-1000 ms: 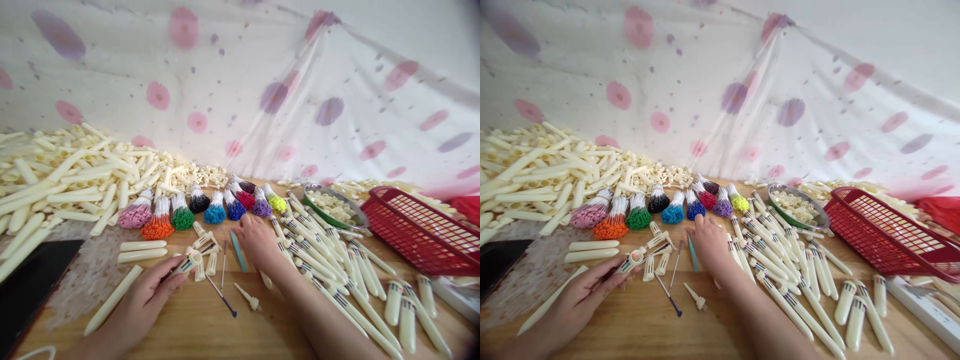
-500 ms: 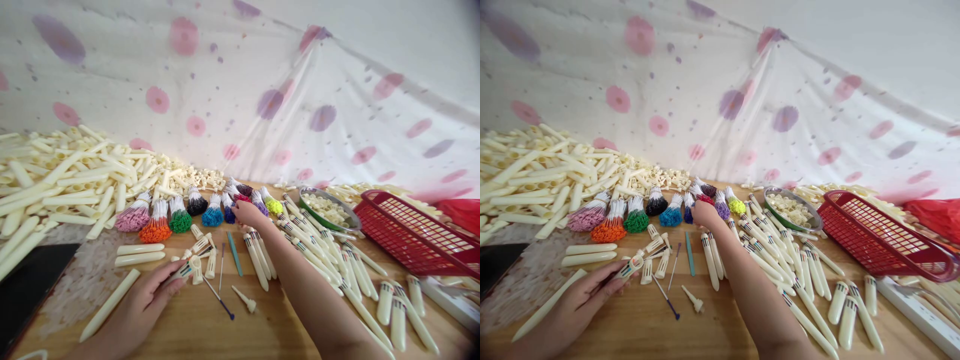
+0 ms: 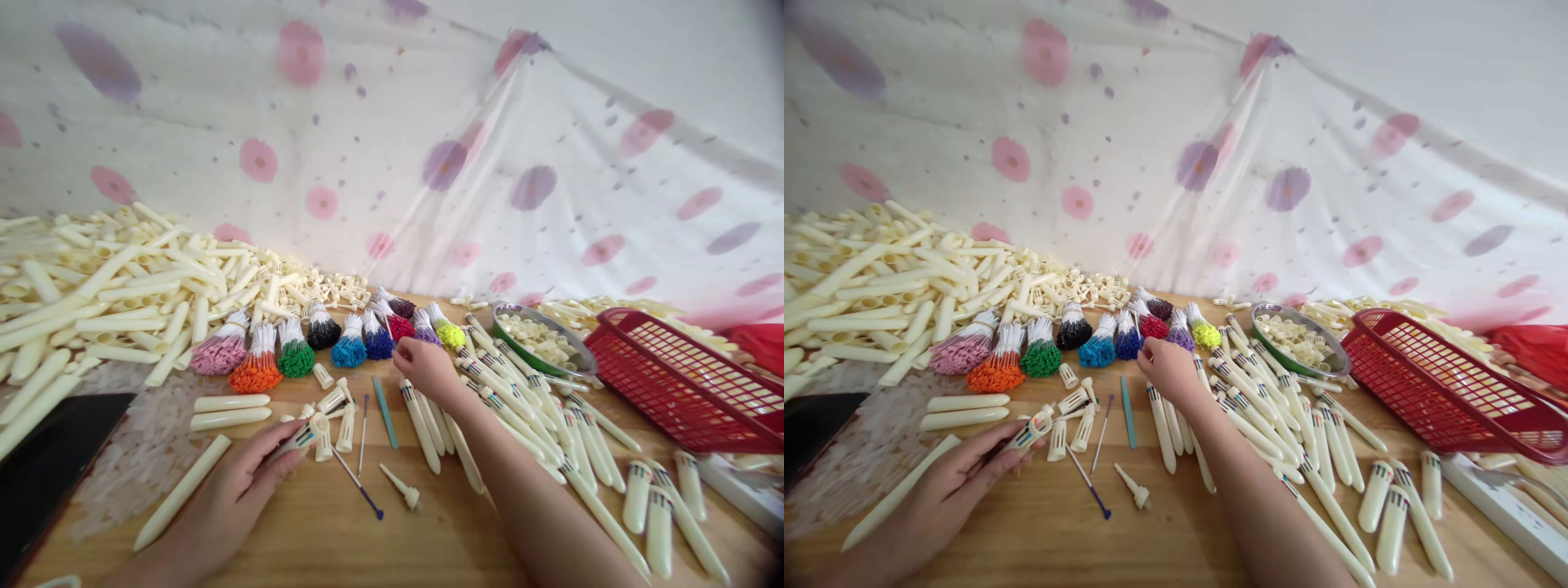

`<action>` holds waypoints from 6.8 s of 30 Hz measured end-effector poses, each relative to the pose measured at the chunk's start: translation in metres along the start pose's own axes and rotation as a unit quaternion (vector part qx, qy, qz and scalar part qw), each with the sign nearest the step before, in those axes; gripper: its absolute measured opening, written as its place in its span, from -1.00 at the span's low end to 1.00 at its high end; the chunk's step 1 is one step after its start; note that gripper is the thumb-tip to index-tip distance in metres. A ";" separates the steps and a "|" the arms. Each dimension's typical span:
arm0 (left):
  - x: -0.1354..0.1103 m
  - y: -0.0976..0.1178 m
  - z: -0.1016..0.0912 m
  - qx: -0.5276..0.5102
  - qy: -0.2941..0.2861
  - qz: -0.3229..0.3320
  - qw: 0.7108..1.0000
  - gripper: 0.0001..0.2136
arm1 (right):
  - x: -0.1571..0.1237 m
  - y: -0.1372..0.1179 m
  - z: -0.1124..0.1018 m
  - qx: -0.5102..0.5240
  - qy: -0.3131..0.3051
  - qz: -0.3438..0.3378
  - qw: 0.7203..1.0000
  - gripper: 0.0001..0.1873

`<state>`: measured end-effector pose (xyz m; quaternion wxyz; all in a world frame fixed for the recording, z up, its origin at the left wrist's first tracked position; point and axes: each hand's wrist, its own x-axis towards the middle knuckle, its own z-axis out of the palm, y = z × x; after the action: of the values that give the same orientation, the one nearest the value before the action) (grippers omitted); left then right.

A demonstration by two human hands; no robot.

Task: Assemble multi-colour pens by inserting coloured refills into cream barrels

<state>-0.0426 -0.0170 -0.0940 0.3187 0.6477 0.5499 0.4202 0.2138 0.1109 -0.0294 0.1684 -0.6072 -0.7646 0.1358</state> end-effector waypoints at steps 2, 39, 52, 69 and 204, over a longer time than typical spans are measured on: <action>0.001 0.001 -0.001 0.002 -0.004 0.004 1.000 -0.69 | -0.017 -0.001 -0.011 -0.012 0.023 -0.022 0.999 -0.83; -0.002 0.017 -0.005 0.098 -0.114 0.080 0.985 -0.74 | -0.081 -0.019 -0.042 0.042 -0.029 -0.371 0.927 -0.75; -0.002 0.013 -0.005 0.089 -0.149 0.087 0.981 -0.72 | -0.086 -0.031 -0.039 0.050 -0.051 -0.365 0.928 -0.82; -0.006 0.018 -0.001 0.011 -0.121 0.058 0.991 -0.72 | -0.074 -0.033 0.013 0.104 -0.054 -0.083 0.990 -0.78; 0.008 0.025 -0.003 -0.186 -0.160 0.111 0.963 -0.84 | -0.113 -0.059 -0.034 -0.033 0.029 -0.456 0.889 -0.74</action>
<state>-0.0337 -0.0137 -0.0697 0.4692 0.6925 0.3286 0.4384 0.1990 -0.0126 0.0155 0.2139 -0.2003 -0.9561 0.0005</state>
